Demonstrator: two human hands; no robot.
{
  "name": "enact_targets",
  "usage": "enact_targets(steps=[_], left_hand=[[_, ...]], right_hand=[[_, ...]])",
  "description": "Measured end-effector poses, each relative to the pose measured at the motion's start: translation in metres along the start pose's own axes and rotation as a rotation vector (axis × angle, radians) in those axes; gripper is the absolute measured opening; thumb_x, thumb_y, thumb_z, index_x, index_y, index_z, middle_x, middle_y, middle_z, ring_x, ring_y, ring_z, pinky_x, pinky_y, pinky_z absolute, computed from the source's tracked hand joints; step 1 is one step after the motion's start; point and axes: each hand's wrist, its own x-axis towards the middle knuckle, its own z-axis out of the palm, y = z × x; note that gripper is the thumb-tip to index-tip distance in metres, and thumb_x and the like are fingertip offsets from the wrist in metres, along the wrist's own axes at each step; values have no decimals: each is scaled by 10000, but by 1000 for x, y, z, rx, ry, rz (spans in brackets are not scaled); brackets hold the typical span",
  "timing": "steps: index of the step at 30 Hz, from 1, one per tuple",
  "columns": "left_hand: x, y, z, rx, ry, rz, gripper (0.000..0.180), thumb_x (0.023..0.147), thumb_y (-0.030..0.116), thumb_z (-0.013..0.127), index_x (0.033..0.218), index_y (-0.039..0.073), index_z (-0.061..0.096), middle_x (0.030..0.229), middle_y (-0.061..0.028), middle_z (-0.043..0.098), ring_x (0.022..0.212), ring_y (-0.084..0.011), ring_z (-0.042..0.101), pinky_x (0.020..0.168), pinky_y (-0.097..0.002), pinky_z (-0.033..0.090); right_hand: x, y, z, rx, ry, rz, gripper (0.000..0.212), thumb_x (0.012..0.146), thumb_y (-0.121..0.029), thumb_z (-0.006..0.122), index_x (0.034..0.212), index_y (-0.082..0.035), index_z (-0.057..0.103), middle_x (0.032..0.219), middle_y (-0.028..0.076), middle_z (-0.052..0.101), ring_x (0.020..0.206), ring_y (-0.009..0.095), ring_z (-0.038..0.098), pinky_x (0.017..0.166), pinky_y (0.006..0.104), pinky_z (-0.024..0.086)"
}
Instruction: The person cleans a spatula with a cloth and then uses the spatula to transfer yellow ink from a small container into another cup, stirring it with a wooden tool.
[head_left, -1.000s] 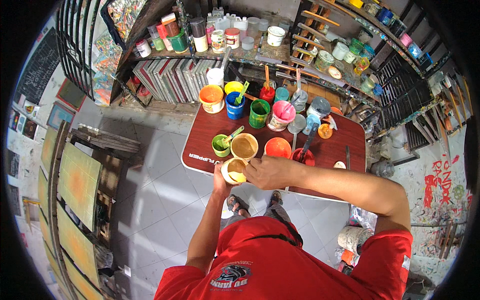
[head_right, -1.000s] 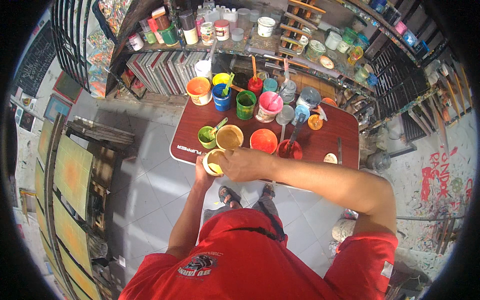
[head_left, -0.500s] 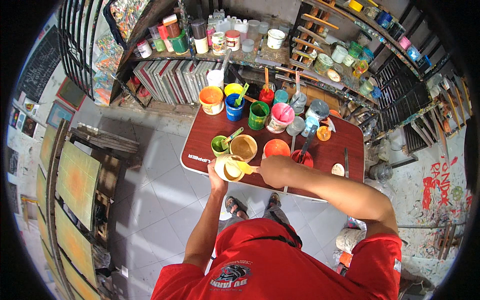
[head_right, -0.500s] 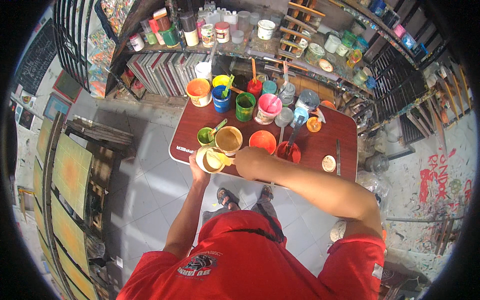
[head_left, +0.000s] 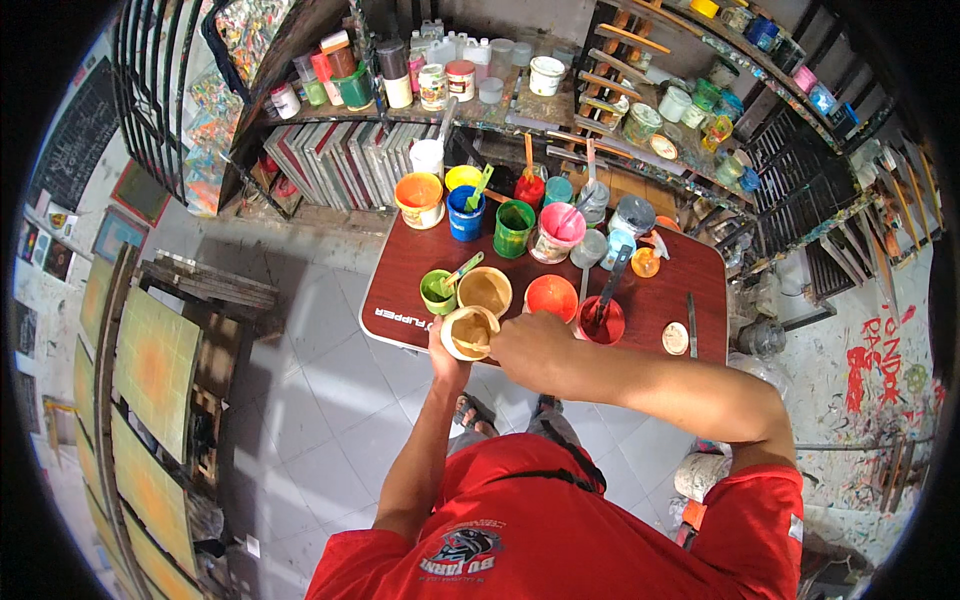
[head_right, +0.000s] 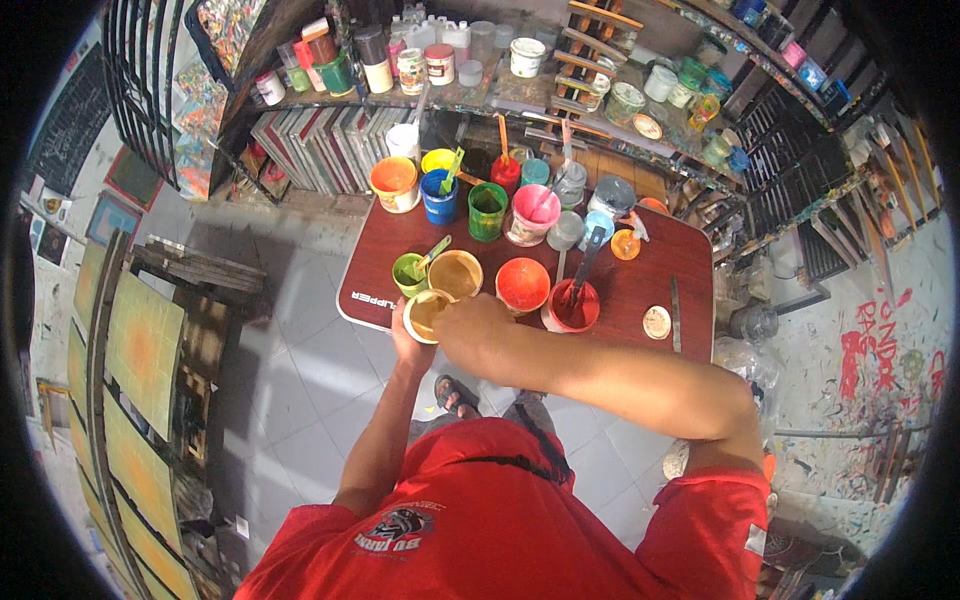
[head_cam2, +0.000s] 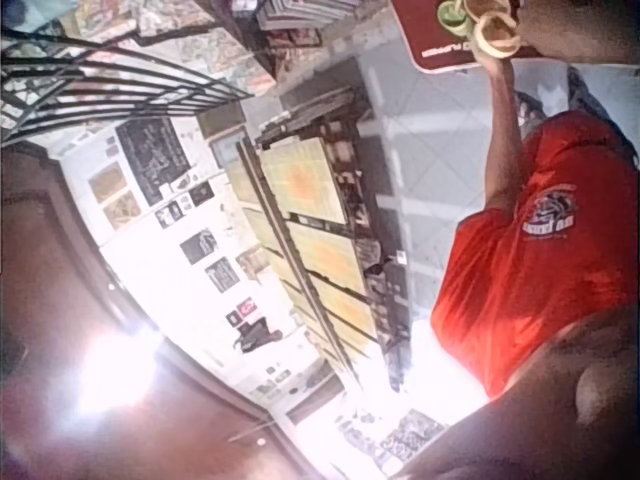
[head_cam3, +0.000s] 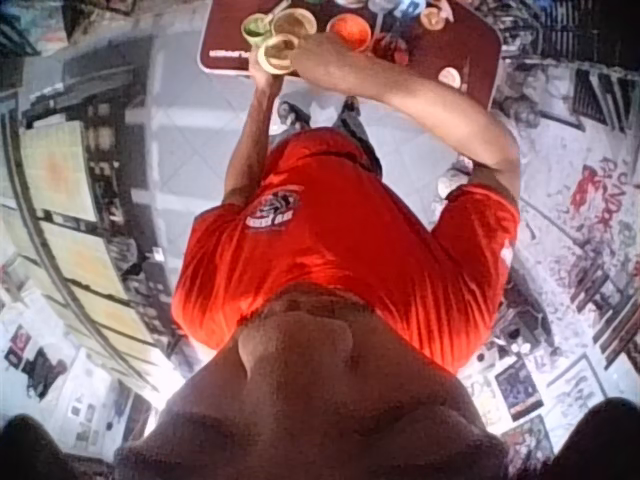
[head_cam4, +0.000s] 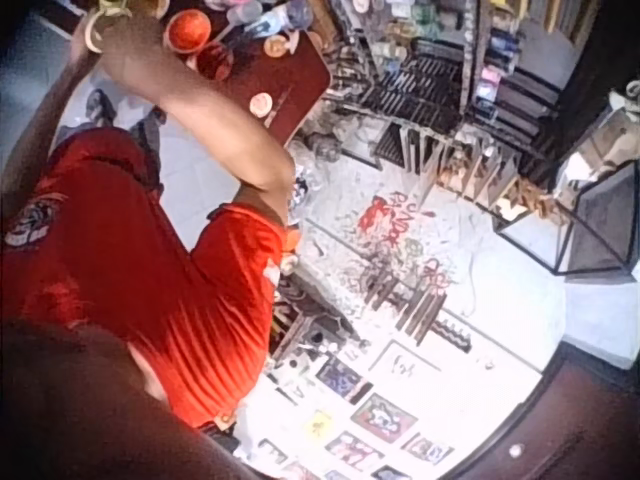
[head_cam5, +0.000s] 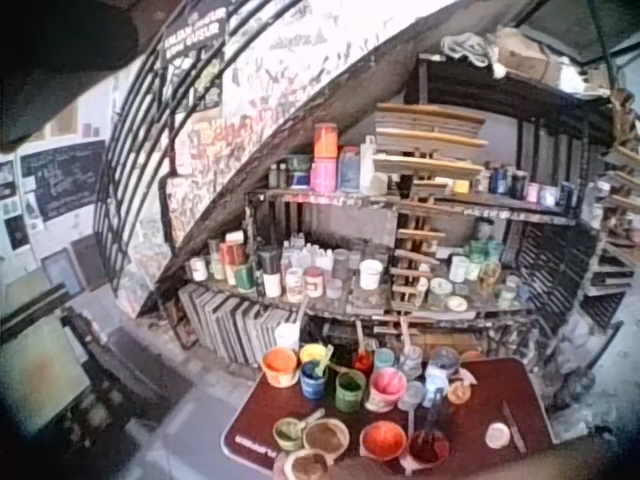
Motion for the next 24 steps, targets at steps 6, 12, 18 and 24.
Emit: enact_targets(steps=[6, 12, 18, 24], left_hand=[[3, 0, 0, -70, 33, -69, 490, 985, 447, 316, 1213, 81, 549, 1179, -95, 634, 1060, -246, 621, 901, -417, 507], [-5, 8, -16, 34, 32, -44, 525, 1001, 444, 292, 1206, 46, 566, 1149, -111, 651, 1036, -247, 632, 917, -408, 502], [-13, -2, -12, 95, 16, -122, 579, 1000, 489, 273, 1190, 45, 593, 1149, -108, 653, 1051, -249, 625, 913, -415, 495], [-17, -11, -19, 53, 68, -200, 547, 966, 500, 316, 1160, 75, 600, 1137, -88, 649, 1038, -223, 626, 904, -417, 498]], right_hand=[[14, -3, -5, -224, 135, 131, 131, 775, -105, 619, 815, -50, 731, 803, 129, 714, 776, 259, 713, 649, 404, 576], [-4, -7, -2, -198, 49, 11, 125, 774, -120, 633, 817, -49, 726, 791, 118, 712, 757, 241, 712, 611, 390, 573], [-11, -35, 18, -198, -101, 31, 131, 812, -169, 629, 825, -80, 724, 791, 78, 705, 785, 201, 705, 590, 343, 565], [-3, -11, 16, -270, 78, 53, 158, 831, -189, 618, 844, -68, 718, 788, 77, 695, 782, 215, 702, 600, 349, 558]])
